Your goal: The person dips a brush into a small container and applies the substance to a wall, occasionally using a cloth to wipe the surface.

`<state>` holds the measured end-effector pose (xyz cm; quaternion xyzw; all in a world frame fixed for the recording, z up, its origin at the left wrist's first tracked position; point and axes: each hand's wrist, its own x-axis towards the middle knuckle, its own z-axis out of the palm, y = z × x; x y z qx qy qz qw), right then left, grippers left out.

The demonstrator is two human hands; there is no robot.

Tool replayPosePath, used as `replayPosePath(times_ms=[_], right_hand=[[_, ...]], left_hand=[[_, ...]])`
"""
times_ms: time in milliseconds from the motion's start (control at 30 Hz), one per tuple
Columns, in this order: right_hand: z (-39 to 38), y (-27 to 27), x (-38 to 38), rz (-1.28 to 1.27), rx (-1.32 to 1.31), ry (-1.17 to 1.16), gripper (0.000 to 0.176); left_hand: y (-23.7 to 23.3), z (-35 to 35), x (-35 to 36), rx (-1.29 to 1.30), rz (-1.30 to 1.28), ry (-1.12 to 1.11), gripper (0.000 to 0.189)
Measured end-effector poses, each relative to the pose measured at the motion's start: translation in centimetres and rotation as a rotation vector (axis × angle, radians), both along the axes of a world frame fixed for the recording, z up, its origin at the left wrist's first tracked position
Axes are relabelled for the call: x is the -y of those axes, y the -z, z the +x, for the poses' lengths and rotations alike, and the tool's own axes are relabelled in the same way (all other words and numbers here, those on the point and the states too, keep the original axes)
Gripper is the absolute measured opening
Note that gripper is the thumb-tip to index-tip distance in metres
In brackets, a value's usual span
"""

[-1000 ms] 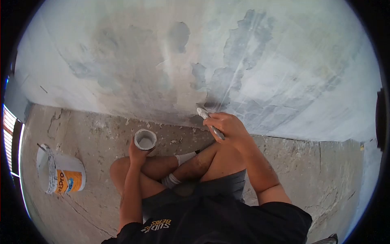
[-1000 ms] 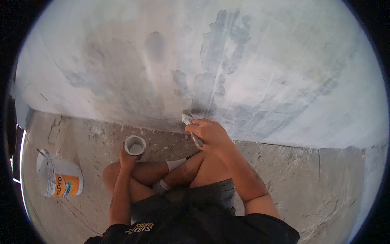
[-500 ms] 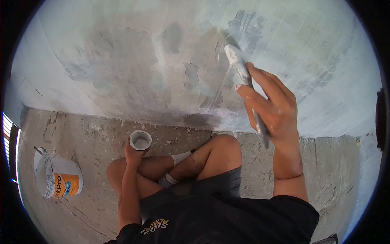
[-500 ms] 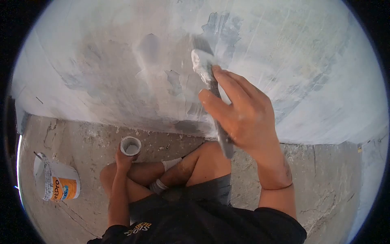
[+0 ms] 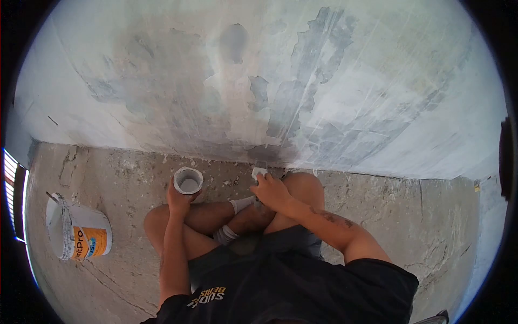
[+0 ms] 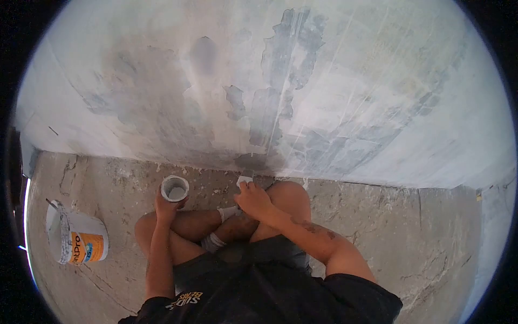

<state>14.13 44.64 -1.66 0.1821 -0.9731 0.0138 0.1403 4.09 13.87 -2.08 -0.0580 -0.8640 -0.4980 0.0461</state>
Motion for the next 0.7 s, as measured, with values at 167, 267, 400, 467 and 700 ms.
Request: replayPosePath(times_ms=[167, 267, 400, 467, 700], right_hand=[[-1.3, -2.3, -1.5, -0.057, 0.073, 0.081, 0.011], [-0.7, -6.9, -3.6, -0.053, -0.027, 0.033, 0.014], [2.3, -15.9, -5.0, -0.073, -0.221, -0.013, 0.019], [4.0, -19.6, -5.0, -0.08, -0.245, 0.007, 0.02], [3.7, -13.4, -5.3, -0.219, 0.189, 0.024, 0.034]], left_hand=[[0.0, 0.0, 0.0, -0.01, -0.005, 0.015, 0.082], [-1.1, 0.4, -0.3, 0.002, -0.056, 0.01, 0.08], [-1.2, 0.6, -0.3, -0.045, -0.01, 0.001, 0.077], [-1.6, 0.8, -0.5, -0.061, -0.029, 0.008, 0.074], [-1.8, 0.8, -0.7, -0.004, 0.004, 0.006, 0.073]])
